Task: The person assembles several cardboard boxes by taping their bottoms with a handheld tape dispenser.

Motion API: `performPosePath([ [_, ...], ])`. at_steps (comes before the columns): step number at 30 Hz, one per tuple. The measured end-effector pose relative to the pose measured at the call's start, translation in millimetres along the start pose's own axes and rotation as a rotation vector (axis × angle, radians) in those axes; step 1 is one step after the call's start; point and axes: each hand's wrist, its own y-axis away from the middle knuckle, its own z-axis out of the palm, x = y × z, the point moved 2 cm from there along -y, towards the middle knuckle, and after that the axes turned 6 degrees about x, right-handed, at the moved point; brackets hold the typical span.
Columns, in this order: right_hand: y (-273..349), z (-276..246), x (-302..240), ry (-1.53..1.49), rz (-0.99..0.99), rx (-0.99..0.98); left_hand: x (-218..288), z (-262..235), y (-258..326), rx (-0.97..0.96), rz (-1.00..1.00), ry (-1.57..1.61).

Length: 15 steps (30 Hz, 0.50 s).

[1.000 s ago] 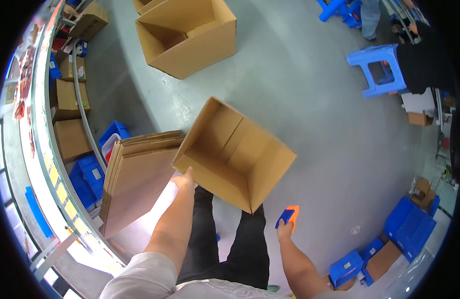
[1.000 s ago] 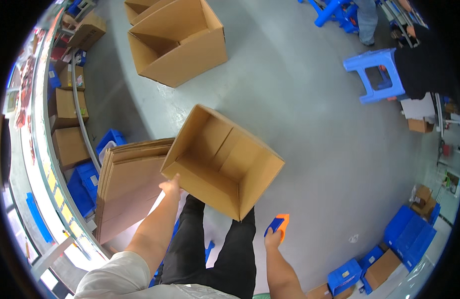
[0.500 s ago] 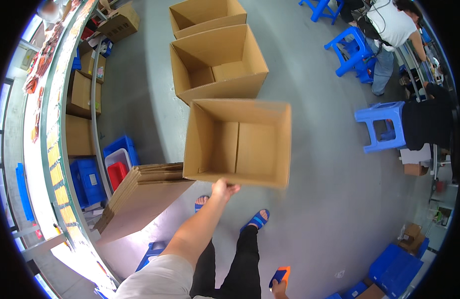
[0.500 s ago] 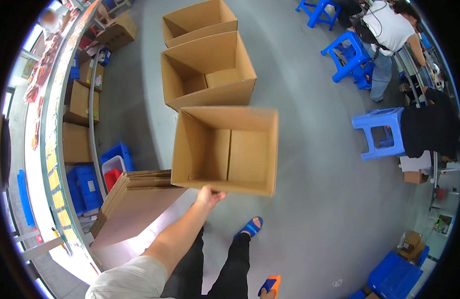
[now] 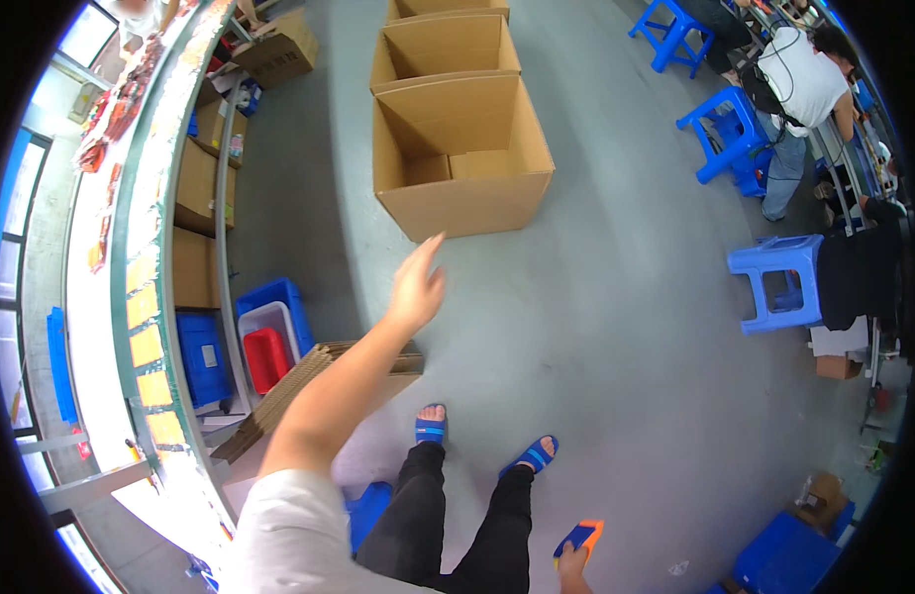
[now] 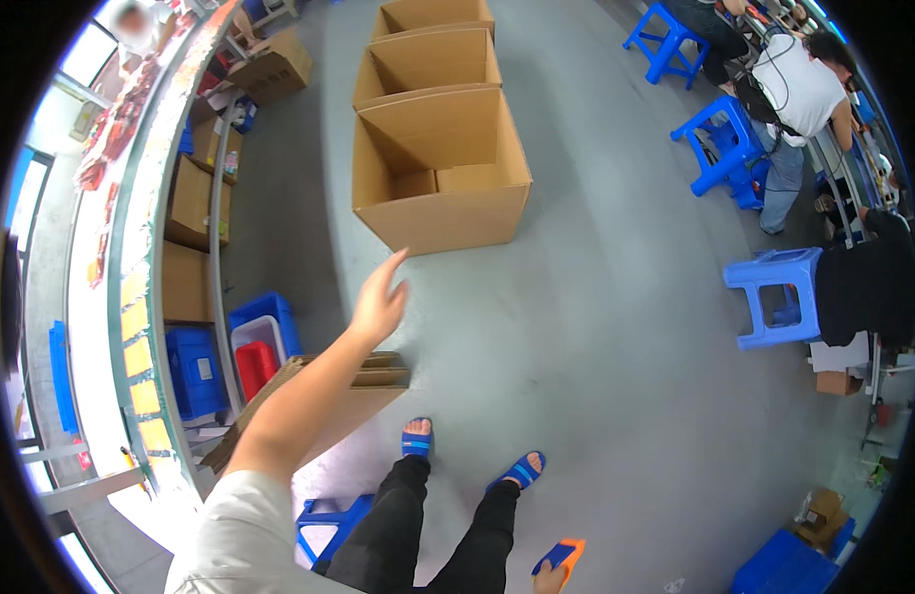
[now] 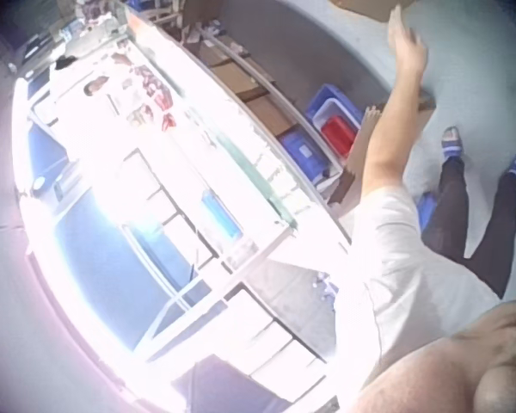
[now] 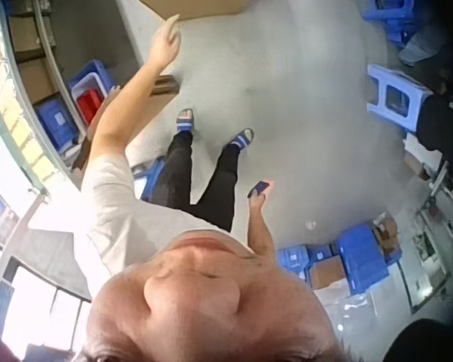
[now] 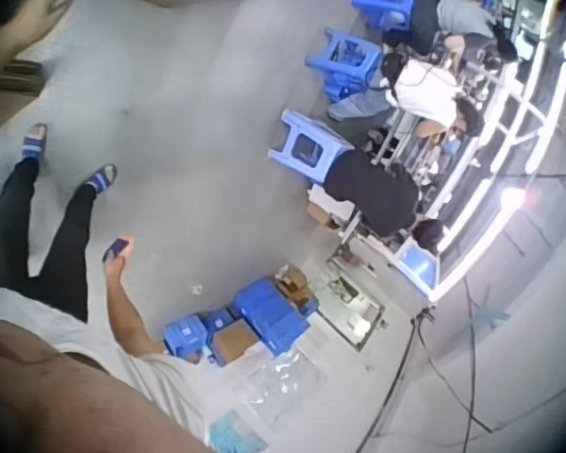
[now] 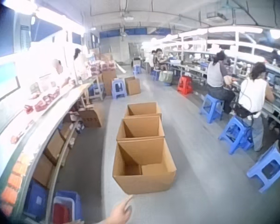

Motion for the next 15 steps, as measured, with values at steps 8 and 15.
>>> performPosePath([
  [8, -40.5, 102.8, -188.8, 0.154, -0.419, -0.258, -56.4, -269.9, 284.0, 0.179, -0.16, -0.94],
  [15, -39.1, 144.7, -264.5, 0.026, -0.44, -0.483, -79.5, -192.0, 316.8, 0.093, -0.51, -0.923],
])
